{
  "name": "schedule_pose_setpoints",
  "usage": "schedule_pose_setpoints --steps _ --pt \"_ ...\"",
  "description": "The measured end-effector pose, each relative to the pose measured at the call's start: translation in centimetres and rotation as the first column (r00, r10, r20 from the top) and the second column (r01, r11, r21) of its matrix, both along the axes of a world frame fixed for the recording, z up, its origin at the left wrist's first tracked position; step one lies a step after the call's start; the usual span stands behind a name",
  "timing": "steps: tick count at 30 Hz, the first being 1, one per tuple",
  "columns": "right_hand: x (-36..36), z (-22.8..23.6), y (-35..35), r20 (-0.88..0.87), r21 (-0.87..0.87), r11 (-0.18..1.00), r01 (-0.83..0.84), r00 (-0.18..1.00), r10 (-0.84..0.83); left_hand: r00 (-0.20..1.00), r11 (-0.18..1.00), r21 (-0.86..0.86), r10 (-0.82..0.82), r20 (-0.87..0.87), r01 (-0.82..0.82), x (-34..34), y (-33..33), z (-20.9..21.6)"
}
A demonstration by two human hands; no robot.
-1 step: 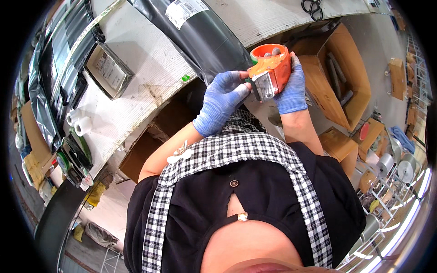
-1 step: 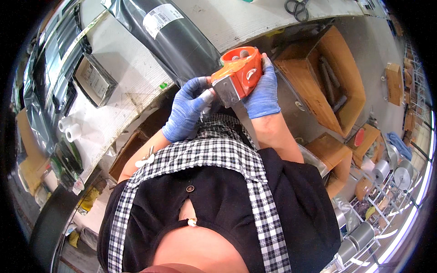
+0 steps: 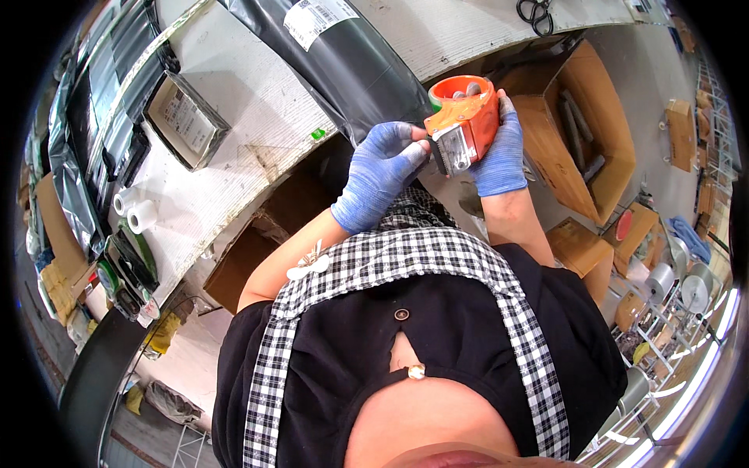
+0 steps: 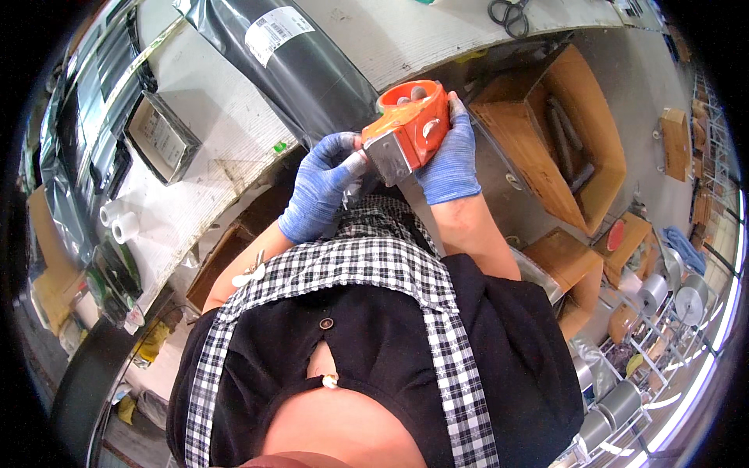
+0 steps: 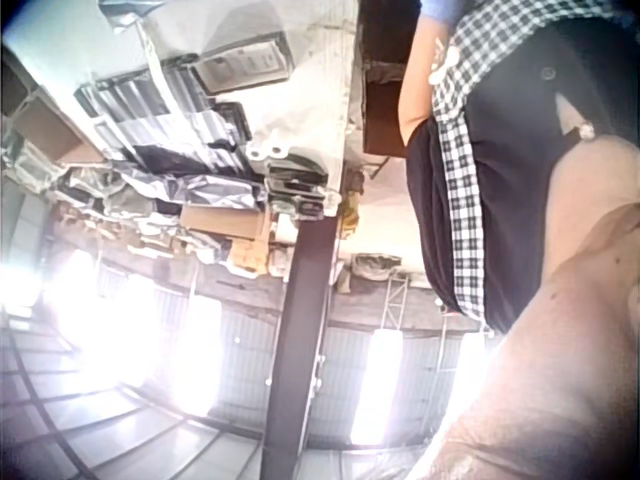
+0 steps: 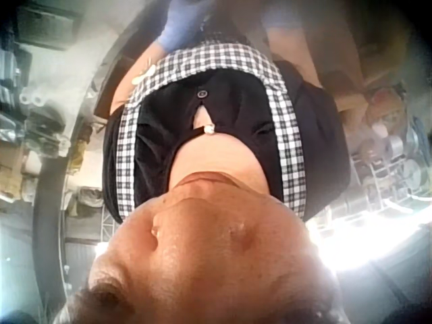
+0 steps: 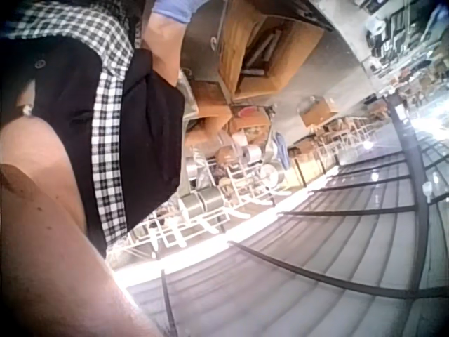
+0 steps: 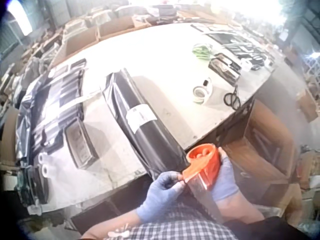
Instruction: The person retrieves cylindrical parts from a bin and inserts them into grey plastic sleeves. They seal the packages using a tape dispenser and attach a shipping label to each completed item.
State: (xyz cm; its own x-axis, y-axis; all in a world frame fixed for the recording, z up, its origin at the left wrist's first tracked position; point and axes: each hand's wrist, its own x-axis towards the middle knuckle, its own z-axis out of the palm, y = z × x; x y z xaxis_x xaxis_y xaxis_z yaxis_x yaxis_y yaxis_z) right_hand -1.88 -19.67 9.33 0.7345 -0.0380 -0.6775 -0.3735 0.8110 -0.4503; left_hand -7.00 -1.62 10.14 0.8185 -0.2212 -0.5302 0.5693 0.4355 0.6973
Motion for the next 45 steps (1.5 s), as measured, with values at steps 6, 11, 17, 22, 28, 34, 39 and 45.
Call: schedule_pose_setpoints --steps 6,11,17,22,28,34,39,45 --pt "1.6 0.4 -0.1 0.097 -0.092 0.988 0.122 0.989 -0.113 0.980 0.993 0.071 0.075 0.184 -0.090 -1.2 0.4 -2.3" --pt "6.2 -5.3 -2.5 0.211 -0.099 0.980 0.173 0.966 -0.149 0.974 0.936 0.295 0.146 0.174 -0.193 -3.1 5.6 -2.7" --pt "6.7 -15.7 -5.4 0.081 -0.205 0.974 0.093 0.994 -0.078 0.987 0.841 0.518 0.111 0.117 -0.156 -3.2 4.3 -15.0" --pt "2.6 -18.3 0.0 -0.250 0.073 0.989 -0.128 0.958 0.142 0.907 0.365 0.897 -0.413 -0.082 0.247 0.0 3.6 -19.0" --pt "3.0 -19.5 -2.5 -0.130 0.220 0.966 -0.138 0.977 0.169 0.561 0.182 0.945 -0.768 0.308 -0.271 1.3 9.0 -6.5" --pt "2.1 -20.6 -0.3 0.071 -0.149 0.978 -0.146 0.985 0.158 -0.140 0.297 0.706 -0.952 0.274 -0.643 15.2 3.6 -5.9" --pt "-6.2 -13.6 3.8 0.240 -0.285 0.922 -0.263 0.912 0.334 0.216 -0.159 0.846 -0.975 -0.054 -0.508 19.5 -5.7 -4.2" --pt "-1.7 8.9 -2.4 0.621 -0.565 0.825 0.002 0.658 0.425 0.253 -0.153 0.848 -0.967 -0.023 -0.507 18.5 -4.9 -4.2"
